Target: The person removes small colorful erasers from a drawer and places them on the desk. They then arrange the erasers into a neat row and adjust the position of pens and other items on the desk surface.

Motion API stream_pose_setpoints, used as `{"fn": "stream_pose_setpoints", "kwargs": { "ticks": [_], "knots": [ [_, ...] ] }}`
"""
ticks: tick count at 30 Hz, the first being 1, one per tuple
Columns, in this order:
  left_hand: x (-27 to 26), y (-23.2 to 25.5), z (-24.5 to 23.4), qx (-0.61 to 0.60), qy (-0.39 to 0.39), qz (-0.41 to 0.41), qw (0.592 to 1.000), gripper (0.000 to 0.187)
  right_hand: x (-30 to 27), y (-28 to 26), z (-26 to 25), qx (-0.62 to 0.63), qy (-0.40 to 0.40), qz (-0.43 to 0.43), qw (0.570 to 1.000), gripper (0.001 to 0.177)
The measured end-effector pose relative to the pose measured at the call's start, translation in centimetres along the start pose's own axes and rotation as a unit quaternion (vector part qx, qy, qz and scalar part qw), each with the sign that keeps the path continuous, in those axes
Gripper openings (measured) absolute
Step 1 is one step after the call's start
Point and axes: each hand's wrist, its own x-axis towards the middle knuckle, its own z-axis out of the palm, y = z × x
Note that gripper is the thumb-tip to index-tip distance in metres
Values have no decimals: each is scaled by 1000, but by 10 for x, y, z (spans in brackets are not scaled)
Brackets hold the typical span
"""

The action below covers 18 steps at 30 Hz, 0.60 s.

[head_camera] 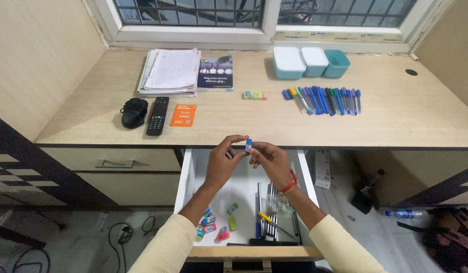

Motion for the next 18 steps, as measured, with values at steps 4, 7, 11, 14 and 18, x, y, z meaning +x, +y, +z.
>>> {"fn": "stream_pose_setpoints", "kwargs": {
  "ticks": [4,7,11,14,18],
  "knots": [
    [1,8,-1,9,-2,-10,1000,45,-3,-20,4,2,7,-6,1000,38],
    [2,5,1,16,-9,-25,1000,42,-4,-35,7,-20,20,-13,1000,44],
    [1,-4,5,-34,-25,-44,998,36,-5,-35,6,-55,17,-23,998,44],
    [0,-8,8,-59,-24,-76,995,34,-2,-29,2,-81,3,-39,996,45],
    [0,-11,11,-70,-19,-101,992,35,2,-31,-7,-172,-25,-84,981,46]
  ]
}}
